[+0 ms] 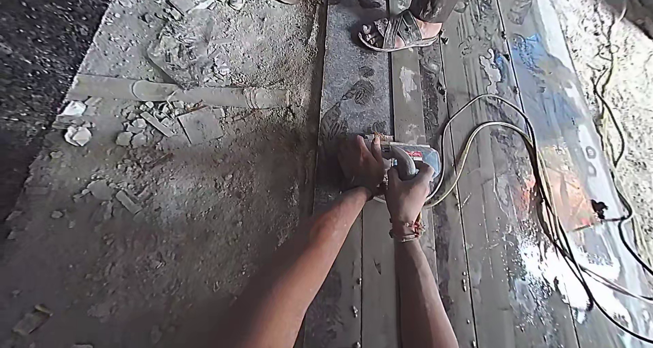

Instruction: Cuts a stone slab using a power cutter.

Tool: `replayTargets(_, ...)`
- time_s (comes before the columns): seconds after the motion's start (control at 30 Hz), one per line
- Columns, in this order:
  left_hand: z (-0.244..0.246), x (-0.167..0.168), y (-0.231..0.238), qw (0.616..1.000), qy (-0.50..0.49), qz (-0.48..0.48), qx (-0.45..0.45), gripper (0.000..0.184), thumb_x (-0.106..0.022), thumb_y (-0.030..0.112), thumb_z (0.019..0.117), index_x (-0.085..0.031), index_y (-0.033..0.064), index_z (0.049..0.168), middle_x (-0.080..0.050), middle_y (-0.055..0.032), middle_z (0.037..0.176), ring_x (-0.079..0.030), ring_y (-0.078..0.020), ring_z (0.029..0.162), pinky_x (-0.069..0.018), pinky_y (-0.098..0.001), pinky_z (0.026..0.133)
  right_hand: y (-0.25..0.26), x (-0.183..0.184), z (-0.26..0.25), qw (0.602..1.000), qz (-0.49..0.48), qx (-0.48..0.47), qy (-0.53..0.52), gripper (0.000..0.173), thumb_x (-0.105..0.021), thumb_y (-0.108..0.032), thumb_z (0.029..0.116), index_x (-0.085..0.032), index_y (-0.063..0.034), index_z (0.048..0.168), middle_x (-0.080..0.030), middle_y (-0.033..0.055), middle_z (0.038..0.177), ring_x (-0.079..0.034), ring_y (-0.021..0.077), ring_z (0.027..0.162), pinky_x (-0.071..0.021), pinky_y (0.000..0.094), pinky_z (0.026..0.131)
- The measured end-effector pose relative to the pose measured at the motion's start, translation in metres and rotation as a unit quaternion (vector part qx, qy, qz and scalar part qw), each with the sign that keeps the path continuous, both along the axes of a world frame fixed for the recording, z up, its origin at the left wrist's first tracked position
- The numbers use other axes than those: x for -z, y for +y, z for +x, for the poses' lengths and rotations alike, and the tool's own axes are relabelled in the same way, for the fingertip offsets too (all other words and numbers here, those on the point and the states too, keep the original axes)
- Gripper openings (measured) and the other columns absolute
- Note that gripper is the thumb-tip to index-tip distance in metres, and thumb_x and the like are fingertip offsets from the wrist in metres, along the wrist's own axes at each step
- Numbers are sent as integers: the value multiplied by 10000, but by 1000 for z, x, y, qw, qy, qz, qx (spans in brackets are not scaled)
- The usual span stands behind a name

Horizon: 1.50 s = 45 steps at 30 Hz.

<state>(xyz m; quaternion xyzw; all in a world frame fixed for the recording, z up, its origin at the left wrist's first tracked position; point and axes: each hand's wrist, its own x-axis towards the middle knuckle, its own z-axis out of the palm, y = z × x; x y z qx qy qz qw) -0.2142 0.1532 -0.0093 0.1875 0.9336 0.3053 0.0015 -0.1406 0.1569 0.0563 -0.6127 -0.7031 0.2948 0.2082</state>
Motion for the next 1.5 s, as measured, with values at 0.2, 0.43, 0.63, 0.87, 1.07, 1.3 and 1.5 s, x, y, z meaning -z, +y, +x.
replayTargets(0.2,-5,-1,2,1000,-18,-11,8,553,-396,436,1044,-643,-42,1172,-655,-256,1170,-631,-425,1141,-505,-563,898,2,1,-3,1000,5,1,-2,504,-760,-178,854,-531,-11,1271,-675,106,811,-674,258,691,-541,463,646)
replayTargets(0.43,-8,0,5,1000,9,5,4,558,-389,425,1041,-658,-51,1151,-674,-253,1131,-652,-418,1108,-516,-551,890,6,0,-7,1000,2,2,-7,506,-760,-179,848,-529,-13,1266,-668,97,804,-669,250,681,-537,448,630)
replayTargets(0.63,-12,-4,5,999,-37,-8,29,578,-322,433,1074,-611,-48,1216,-639,-268,1211,-625,-419,1166,-504,-572,919,11,-1,-10,1000,-11,-4,-12,518,-770,-176,859,-508,-31,1281,-672,118,823,-685,286,737,-542,489,678)
replayTargets(0.87,-14,-4,5,999,-33,-8,38,594,-266,463,1087,-559,-29,1247,-612,-259,1233,-617,-413,1179,-512,-568,910,15,1,-13,1000,-19,-13,-2,471,-759,-145,870,-524,-55,1269,-659,125,831,-670,295,752,-531,497,692)
replayTargets(1.07,-17,-6,8,999,-31,5,34,578,-280,456,1088,-576,-23,1223,-623,-257,1214,-617,-414,1171,-507,-576,889,19,1,-16,1000,-22,-10,-5,482,-756,-159,874,-510,-71,1280,-658,113,828,-668,283,731,-532,486,677)
replayTargets(1.3,-21,0,15,1000,-13,23,17,547,-318,436,1077,-609,-22,1146,-653,-235,1173,-629,-395,1153,-501,-563,886,23,2,-20,1000,-28,-11,-8,484,-749,-170,876,-506,-76,1283,-656,109,818,-669,285,732,-534,492,672)
replayTargets(1.5,-26,-1,18,1000,-8,21,14,529,-317,427,1075,-615,-7,1125,-664,-230,1097,-646,-393,1100,-508,-560,856,26,2,-24,1000,-21,-8,-2,495,-758,-163,861,-513,-78,1283,-660,115,830,-672,294,745,-532,497,674)
